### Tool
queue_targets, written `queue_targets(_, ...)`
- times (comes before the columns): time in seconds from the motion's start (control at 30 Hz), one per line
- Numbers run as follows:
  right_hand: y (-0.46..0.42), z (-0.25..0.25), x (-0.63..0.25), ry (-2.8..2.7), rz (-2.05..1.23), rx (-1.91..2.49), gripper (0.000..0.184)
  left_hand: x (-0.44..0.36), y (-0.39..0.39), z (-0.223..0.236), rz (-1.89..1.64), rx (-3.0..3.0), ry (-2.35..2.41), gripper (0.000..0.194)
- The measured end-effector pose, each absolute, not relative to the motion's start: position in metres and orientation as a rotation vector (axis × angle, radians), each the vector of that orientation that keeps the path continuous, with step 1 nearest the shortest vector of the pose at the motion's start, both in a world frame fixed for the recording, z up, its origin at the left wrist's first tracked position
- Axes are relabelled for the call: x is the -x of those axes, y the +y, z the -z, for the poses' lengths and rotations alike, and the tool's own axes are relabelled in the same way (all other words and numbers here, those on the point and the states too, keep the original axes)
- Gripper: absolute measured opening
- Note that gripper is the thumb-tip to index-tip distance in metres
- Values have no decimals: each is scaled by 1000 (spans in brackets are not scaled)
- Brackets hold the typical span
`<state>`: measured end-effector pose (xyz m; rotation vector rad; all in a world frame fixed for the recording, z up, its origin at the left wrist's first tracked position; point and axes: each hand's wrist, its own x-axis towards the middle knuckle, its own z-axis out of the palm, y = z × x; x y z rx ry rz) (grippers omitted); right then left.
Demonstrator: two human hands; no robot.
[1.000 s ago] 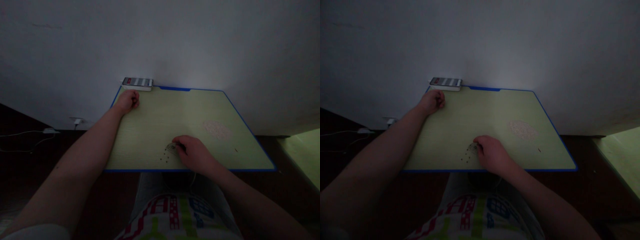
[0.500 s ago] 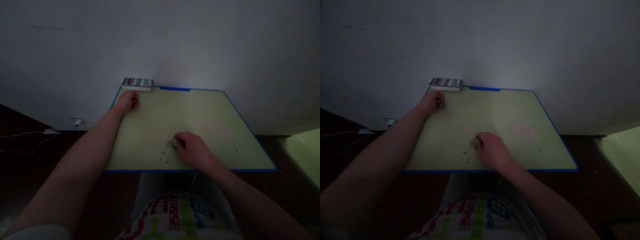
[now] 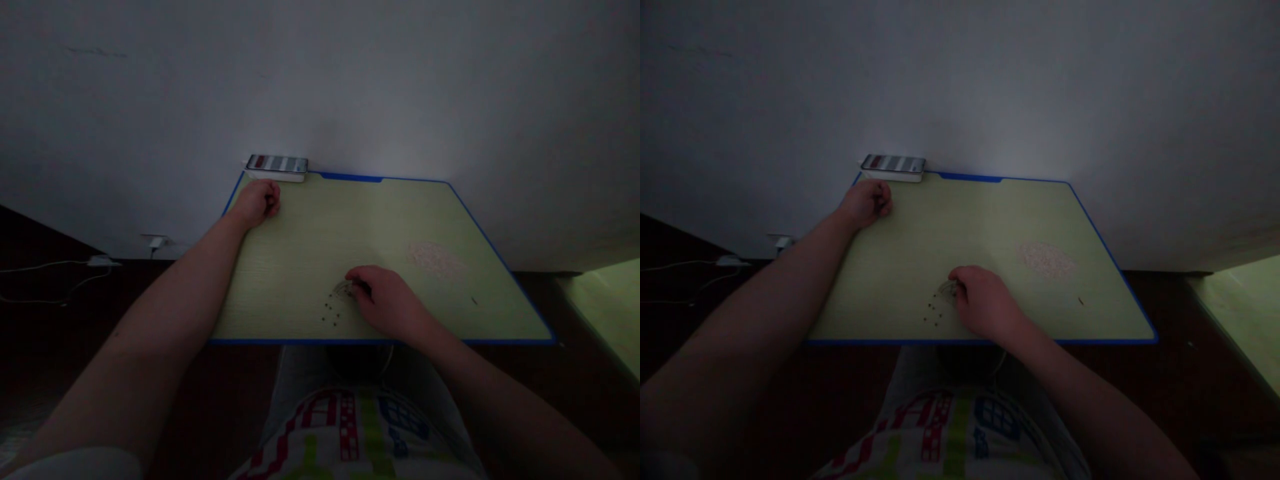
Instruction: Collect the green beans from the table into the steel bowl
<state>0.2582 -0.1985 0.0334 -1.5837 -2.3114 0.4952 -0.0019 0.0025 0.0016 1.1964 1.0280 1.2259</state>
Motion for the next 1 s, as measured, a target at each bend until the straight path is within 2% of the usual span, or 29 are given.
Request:
queue_targets(0.2,-198,-36,-253,-2345,-581,1454,27,5,6,2,-1231,-1250,1018,8)
queue_targets(1.0,-210,-37,-255,-2330,-604,1516,25,2,3,-2,-1221,-1206,1035,9)
